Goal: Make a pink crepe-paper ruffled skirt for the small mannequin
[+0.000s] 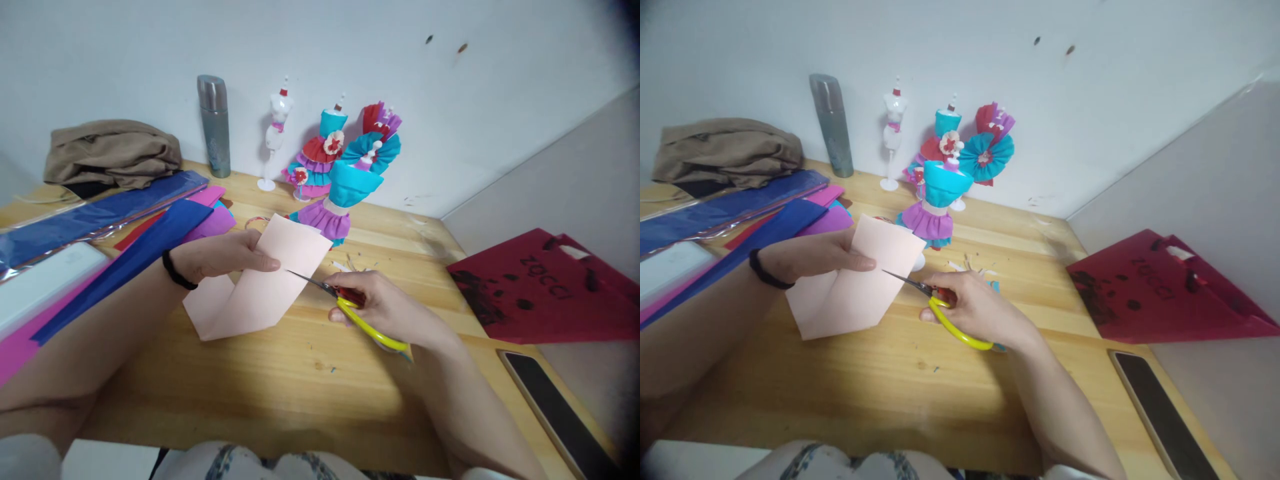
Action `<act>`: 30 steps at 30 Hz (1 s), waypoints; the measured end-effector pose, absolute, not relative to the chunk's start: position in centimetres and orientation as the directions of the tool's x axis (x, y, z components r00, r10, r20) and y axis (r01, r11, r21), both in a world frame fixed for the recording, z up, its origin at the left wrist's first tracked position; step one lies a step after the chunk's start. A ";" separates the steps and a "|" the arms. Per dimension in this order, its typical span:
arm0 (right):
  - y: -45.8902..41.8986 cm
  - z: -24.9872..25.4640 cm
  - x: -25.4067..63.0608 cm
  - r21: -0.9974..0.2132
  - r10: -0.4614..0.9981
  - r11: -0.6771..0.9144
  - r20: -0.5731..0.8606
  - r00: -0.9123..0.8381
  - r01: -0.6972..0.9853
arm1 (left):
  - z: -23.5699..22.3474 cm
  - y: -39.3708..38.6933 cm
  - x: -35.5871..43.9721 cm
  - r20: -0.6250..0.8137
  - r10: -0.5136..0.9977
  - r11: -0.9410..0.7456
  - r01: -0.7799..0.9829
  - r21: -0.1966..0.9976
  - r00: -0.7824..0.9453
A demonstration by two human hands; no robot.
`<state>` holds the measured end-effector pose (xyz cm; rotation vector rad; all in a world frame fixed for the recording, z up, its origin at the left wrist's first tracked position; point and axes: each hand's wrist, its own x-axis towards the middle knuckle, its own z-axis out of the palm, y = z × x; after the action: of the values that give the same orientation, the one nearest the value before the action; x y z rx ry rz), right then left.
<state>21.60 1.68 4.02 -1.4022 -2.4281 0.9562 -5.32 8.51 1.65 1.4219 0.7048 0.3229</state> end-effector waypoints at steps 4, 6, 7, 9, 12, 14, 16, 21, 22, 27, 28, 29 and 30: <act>1.8 3.9 21.7 -0.602 0.829 0.354 -0.152 -0.538 0.716 | 1.6 8.5 -5.2 -0.246 0.600 0.150 0.195 0.969 0.762; 1.8 3.8 21.8 -0.602 0.830 0.360 -0.142 -0.540 0.712 | 1.6 8.5 -5.2 -0.254 0.601 0.162 0.196 0.967 0.757; 1.8 3.7 21.9 -0.601 0.828 0.367 -0.136 -0.543 0.710 | 1.7 8.5 -5.2 -0.259 0.602 0.166 0.199 0.966 0.755; 1.7 3.6 22.0 -0.596 0.827 0.379 -0.125 -0.549 0.708 | 1.7 8.5 -5.2 -0.269 0.606 0.168 0.210 0.963 0.748; 1.7 3.5 22.1 -0.589 0.829 0.392 -0.107 -0.550 0.706 | 1.7 8.5 -5.2 -0.276 0.612 0.163 0.223 0.961 0.741; 1.7 3.5 22.1 -0.588 0.831 0.392 -0.104 -0.547 0.707 | 1.7 8.5 -5.2 -0.272 0.612 0.161 0.220 0.962 0.742; 1.7 3.5 22.1 -0.585 0.831 0.387 -0.113 -0.544 0.713 | 1.7 8.5 -5.2 -0.276 0.611 0.165 0.221 0.961 0.742; 1.6 3.6 22.2 -0.566 0.829 0.383 -0.138 -0.541 0.730 | 1.8 8.4 -5.2 -0.288 0.601 0.183 0.222 0.958 0.746; 1.6 3.6 22.2 -0.559 0.828 0.387 -0.139 -0.543 0.733 | 1.8 8.4 -5.2 -0.283 0.598 0.182 0.217 0.959 0.750; 1.7 3.6 22.3 -0.518 0.840 0.396 -0.129 -0.527 0.758 | 1.6 8.7 -5.4 -0.267 0.587 0.150 0.222 0.964 0.764; 1.7 3.7 22.3 -0.517 0.844 0.391 -0.128 -0.520 0.762 | 1.7 8.8 -5.5 -0.267 0.583 0.146 0.225 0.963 0.767; 1.7 3.7 22.3 -0.520 0.848 0.386 -0.127 -0.515 0.762 | 1.8 8.9 -5.5 -0.269 0.578 0.143 0.229 0.963 0.771; 1.7 3.7 22.3 -0.526 0.850 0.380 -0.125 -0.511 0.761 | 1.9 9.0 -5.6 -0.270 0.572 0.138 0.234 0.963 0.774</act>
<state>22.29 1.74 3.68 -1.4548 -2.4677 0.8039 -5.64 8.98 1.92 1.4444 0.6994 0.2761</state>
